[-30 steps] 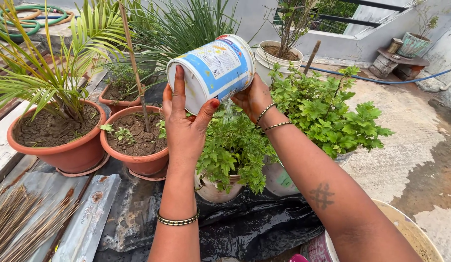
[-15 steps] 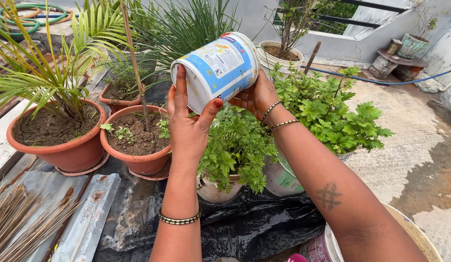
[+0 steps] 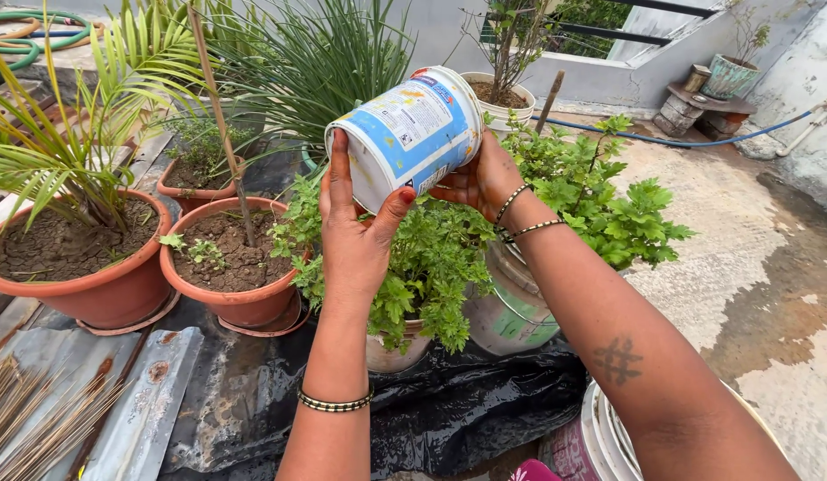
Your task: Rinsing out a small paint container and inspecting plants in a rooftop garden.
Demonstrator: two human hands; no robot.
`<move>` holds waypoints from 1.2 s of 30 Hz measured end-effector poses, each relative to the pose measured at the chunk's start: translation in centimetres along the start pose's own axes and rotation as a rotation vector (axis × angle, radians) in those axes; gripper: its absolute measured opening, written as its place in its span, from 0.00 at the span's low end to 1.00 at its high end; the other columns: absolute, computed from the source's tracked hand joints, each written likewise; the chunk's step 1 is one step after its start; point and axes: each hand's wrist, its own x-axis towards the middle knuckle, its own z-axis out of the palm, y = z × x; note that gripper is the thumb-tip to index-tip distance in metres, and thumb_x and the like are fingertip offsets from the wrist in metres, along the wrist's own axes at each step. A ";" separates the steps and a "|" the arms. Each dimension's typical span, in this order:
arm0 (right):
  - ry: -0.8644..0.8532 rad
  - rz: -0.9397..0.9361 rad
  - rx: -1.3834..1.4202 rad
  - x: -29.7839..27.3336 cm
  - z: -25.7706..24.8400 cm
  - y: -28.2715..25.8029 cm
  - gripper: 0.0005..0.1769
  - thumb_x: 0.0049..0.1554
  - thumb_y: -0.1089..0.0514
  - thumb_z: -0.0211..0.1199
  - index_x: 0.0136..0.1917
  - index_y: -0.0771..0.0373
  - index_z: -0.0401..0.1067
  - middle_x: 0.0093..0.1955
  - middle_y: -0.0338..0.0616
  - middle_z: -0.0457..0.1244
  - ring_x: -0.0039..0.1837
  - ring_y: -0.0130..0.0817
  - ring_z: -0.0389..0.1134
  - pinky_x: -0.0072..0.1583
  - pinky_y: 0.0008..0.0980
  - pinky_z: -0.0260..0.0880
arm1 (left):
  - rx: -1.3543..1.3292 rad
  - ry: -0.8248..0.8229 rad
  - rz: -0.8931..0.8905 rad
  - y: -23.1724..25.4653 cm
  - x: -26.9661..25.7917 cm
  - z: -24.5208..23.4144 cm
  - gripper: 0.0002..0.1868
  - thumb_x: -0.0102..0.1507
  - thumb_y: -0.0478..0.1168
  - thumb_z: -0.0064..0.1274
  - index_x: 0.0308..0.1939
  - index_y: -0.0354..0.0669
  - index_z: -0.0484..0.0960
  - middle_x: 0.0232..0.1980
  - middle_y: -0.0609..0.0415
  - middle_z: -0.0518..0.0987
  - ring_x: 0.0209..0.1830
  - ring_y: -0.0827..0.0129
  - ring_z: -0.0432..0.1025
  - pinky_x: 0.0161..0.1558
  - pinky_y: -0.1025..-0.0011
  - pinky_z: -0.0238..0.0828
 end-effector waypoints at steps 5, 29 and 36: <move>0.007 -0.024 0.036 -0.3 -1.1 0.6 0.37 0.63 0.32 0.35 0.62 0.62 0.69 0.56 0.57 0.70 0.57 0.50 0.75 0.60 0.53 0.77 | 0.124 0.003 0.013 0.0 -0.2 0.7 0.51 0.63 0.54 0.66 0.83 0.68 0.49 0.79 0.41 0.57 0.71 0.55 0.71 0.62 0.61 0.78; 0.109 -0.062 0.164 -2.1 -4.7 2.9 0.31 0.66 0.41 0.32 0.62 0.64 0.67 0.57 0.57 0.69 0.58 0.49 0.74 0.61 0.54 0.77 | 0.241 -0.018 -0.103 -0.4 -1.4 4.4 0.49 0.59 0.58 0.67 0.79 0.76 0.55 0.80 0.34 0.53 0.70 0.51 0.70 0.61 0.60 0.76; 0.124 -0.084 0.154 -1.5 -4.7 1.9 0.30 0.66 0.44 0.32 0.60 0.65 0.69 0.55 0.56 0.69 0.56 0.48 0.75 0.60 0.52 0.78 | 0.187 0.025 -0.039 -0.9 -1.5 4.8 0.50 0.60 0.55 0.68 0.80 0.73 0.53 0.80 0.33 0.53 0.74 0.48 0.65 0.62 0.58 0.74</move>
